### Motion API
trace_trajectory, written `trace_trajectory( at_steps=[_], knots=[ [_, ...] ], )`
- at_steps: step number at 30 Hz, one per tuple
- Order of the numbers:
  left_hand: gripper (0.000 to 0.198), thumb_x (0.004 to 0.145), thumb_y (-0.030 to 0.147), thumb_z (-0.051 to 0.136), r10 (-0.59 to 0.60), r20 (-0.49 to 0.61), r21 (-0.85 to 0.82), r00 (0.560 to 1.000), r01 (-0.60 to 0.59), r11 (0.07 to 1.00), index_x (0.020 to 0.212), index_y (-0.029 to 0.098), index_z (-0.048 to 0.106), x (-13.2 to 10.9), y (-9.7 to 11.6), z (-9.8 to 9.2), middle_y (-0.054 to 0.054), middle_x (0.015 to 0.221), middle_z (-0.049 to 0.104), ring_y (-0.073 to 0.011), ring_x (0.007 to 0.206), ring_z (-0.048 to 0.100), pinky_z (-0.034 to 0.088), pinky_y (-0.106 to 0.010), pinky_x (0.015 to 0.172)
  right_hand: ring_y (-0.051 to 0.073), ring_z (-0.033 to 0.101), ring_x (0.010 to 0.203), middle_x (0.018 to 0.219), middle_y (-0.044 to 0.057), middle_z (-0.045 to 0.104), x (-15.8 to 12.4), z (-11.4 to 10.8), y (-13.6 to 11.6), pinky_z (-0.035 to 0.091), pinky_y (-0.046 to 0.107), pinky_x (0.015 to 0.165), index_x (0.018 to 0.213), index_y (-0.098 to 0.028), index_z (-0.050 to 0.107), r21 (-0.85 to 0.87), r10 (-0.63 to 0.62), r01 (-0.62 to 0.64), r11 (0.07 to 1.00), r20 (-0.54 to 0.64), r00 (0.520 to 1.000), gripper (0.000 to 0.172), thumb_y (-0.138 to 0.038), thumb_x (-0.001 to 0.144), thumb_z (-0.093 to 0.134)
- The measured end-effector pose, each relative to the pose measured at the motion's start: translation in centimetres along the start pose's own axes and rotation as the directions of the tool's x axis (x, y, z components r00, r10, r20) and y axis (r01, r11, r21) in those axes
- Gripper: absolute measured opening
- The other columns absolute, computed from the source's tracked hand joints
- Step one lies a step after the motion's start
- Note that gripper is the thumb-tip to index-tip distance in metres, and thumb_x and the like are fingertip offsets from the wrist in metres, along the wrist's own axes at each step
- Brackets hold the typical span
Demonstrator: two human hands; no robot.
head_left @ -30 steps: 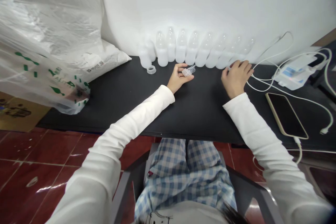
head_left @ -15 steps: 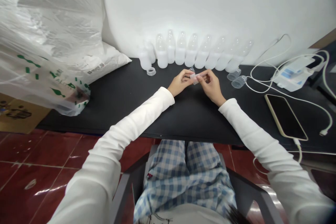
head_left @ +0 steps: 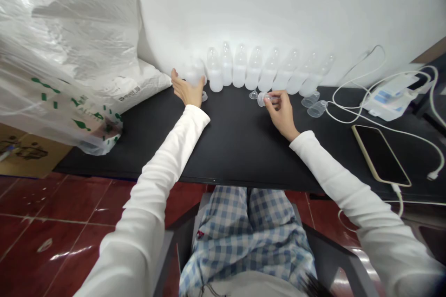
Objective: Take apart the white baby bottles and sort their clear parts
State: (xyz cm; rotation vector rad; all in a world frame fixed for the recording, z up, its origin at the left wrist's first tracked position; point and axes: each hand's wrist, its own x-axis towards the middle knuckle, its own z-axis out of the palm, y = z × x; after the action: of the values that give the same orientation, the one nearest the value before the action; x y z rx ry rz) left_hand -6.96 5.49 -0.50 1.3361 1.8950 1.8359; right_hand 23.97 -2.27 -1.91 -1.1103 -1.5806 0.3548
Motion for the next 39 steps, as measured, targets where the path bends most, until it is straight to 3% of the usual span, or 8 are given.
trace_trajectory(
  at_steps=[4,8,11,14,19,24,29,39],
  knots=[
    [0.066,0.083,0.045,0.085,-0.081,0.044,0.099,0.996,0.077,0.992,0.133,0.02,0.048,0.3,-0.8,0.0,-0.013,0.131,0.069,-0.0349,0.137,0.056,0.036,-0.054,0.114,0.02,0.068,0.091,0.111,0.009,0.069,0.0,-0.1,-0.2,0.061,0.037,0.075,0.111,-0.024,0.061,0.005,-0.003,0.003,1.0,0.036,0.999,0.051,-0.072,0.093,0.063],
    [0.062,0.093,0.063,0.071,0.046,-0.01,0.031,0.999,-0.045,0.998,0.135,0.022,0.049,0.6,-0.6,-0.6,-0.007,0.133,0.067,-0.03,0.138,0.049,0.035,-0.052,0.115,0.021,0.069,0.094,0.113,0.01,0.071,-0.1,-0.3,-0.6,0.061,0.037,0.076,0.112,-0.024,0.061,0.0,0.004,-0.004,1.0,0.041,0.999,0.051,-0.071,0.093,0.063],
    [0.068,0.094,0.057,0.071,0.289,0.028,0.032,0.957,-0.29,0.957,0.146,0.022,0.044,0.0,0.4,-0.8,-0.01,0.147,0.058,-0.0326,0.143,0.045,0.029,-0.055,0.124,0.022,0.07,0.096,0.115,0.011,0.07,-0.2,-0.1,-0.4,0.061,0.038,0.078,0.113,-0.023,0.059,0.013,0.001,-0.002,1.0,0.028,1.0,0.052,-0.072,0.094,0.061],
    [0.073,0.088,0.048,0.076,0.516,0.271,0.037,0.812,-0.545,0.838,0.149,0.019,0.049,-1.7,1.5,-0.2,-0.017,0.145,0.059,-0.0367,0.142,0.05,0.032,-0.054,0.125,0.022,0.07,0.097,0.12,0.012,0.069,-0.2,0.1,0.6,0.062,0.039,0.08,0.116,-0.025,0.056,0.069,0.009,-0.008,0.998,-0.004,1.0,0.054,-0.075,0.095,0.058],
    [0.066,0.088,0.046,0.075,0.623,0.654,-0.094,0.43,-0.771,0.63,0.146,0.019,0.061,-5.2,2.8,1.2,-0.02,0.134,0.067,-0.0379,0.123,0.066,0.05,-0.05,0.109,0.023,0.069,0.1,0.127,0.012,0.065,0.2,-0.1,2.4,0.065,0.041,0.078,0.123,-0.029,0.053,0.139,0.033,-0.034,0.99,0.012,0.999,0.061,-0.083,0.093,0.053],
    [0.064,0.095,0.045,0.067,0.689,0.67,-0.149,0.277,-0.859,0.49,0.152,0.016,0.057,-6.1,3.2,1.1,-0.02,0.13,0.069,-0.0347,0.115,0.071,0.056,-0.048,0.1,0.025,0.07,0.108,0.131,0.013,0.066,0.1,-0.4,1.4,0.064,0.046,0.091,0.125,-0.029,0.055,0.192,-0.005,-0.017,0.981,0.114,0.993,0.058,-0.078,0.094,0.058],
    [0.063,0.096,0.045,0.067,0.71,0.672,-0.19,0.211,-0.877,0.44,0.151,0.014,0.058,-5.9,3.1,0.6,-0.018,0.124,0.073,-0.0311,0.109,0.073,0.06,-0.046,0.097,0.029,0.067,0.123,0.136,0.012,0.068,0.1,-0.8,-0.2,0.058,0.05,0.105,0.122,-0.03,0.059,0.281,-0.049,-0.006,0.96,0.19,0.98,0.056,-0.076,0.091,0.065],
    [0.063,0.094,0.046,0.073,0.73,0.637,-0.266,0.249,-0.818,0.511,0.149,0.016,0.06,-5.8,2.9,0.4,-0.015,0.123,0.075,-0.0278,0.114,0.073,0.06,-0.043,0.101,0.026,0.069,0.122,0.136,0.011,0.07,0.2,-1.4,-1.3,0.06,0.042,0.104,0.122,-0.03,0.059,0.308,-0.042,-0.053,0.95,0.294,0.955,0.059,-0.075,0.087,0.072]
  ],
)
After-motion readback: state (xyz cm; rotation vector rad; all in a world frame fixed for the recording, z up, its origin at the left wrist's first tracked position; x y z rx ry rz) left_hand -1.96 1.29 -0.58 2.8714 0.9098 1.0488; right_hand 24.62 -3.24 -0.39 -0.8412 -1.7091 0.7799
